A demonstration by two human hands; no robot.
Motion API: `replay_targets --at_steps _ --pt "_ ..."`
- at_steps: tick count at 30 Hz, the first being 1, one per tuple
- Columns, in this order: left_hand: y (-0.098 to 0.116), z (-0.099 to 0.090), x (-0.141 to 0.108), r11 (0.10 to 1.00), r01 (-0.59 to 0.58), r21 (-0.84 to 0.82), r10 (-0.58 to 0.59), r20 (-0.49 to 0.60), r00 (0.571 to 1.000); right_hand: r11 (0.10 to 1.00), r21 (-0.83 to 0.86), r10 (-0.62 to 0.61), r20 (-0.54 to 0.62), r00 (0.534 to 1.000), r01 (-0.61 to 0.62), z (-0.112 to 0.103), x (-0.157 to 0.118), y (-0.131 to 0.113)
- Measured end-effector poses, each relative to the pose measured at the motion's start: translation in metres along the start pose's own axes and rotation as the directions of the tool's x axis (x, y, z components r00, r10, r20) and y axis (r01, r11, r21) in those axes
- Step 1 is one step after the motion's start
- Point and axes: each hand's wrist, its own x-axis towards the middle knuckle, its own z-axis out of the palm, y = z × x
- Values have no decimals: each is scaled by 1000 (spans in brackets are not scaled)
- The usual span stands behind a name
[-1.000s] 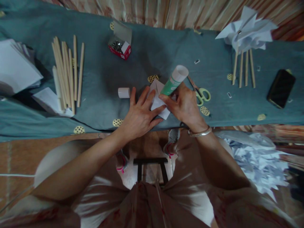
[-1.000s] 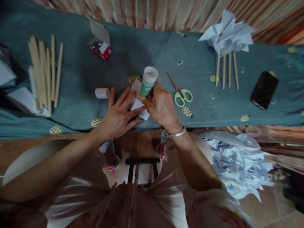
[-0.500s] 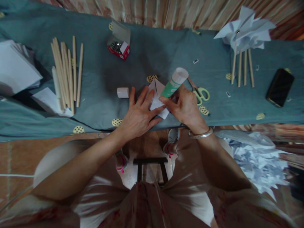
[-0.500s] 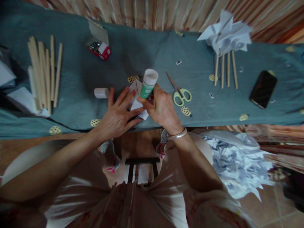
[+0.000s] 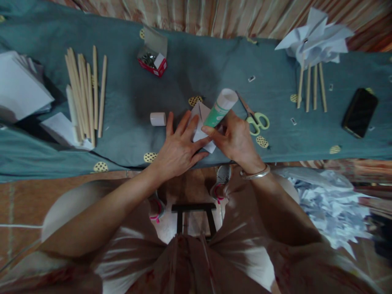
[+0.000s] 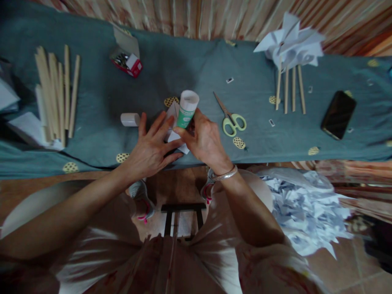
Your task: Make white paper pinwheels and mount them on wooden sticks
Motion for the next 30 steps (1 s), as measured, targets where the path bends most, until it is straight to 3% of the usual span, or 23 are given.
replay_targets --at_steps 10,14,18,25,30 --pt "0 -1 1 1000 1 -8 -1 0 1000 996 -84 -28 -71 997 22 10 4 1" --pt "-1 0 1 1000 6 5 -6 0 1000 997 67 43 -179 983 -32 5 13 7" --pt "-2 0 0 999 -12 31 12 -5 1000 949 314 106 -298 949 -7 -5 23 18" --pt "0 -18 -1 999 -38 23 39 -46 998 757 651 215 -165 963 -57 -15 24 21" --pt "-24 -41 -7 995 90 30 -84 -155 984 633 770 227 -88 970 -79 -21 21 20"
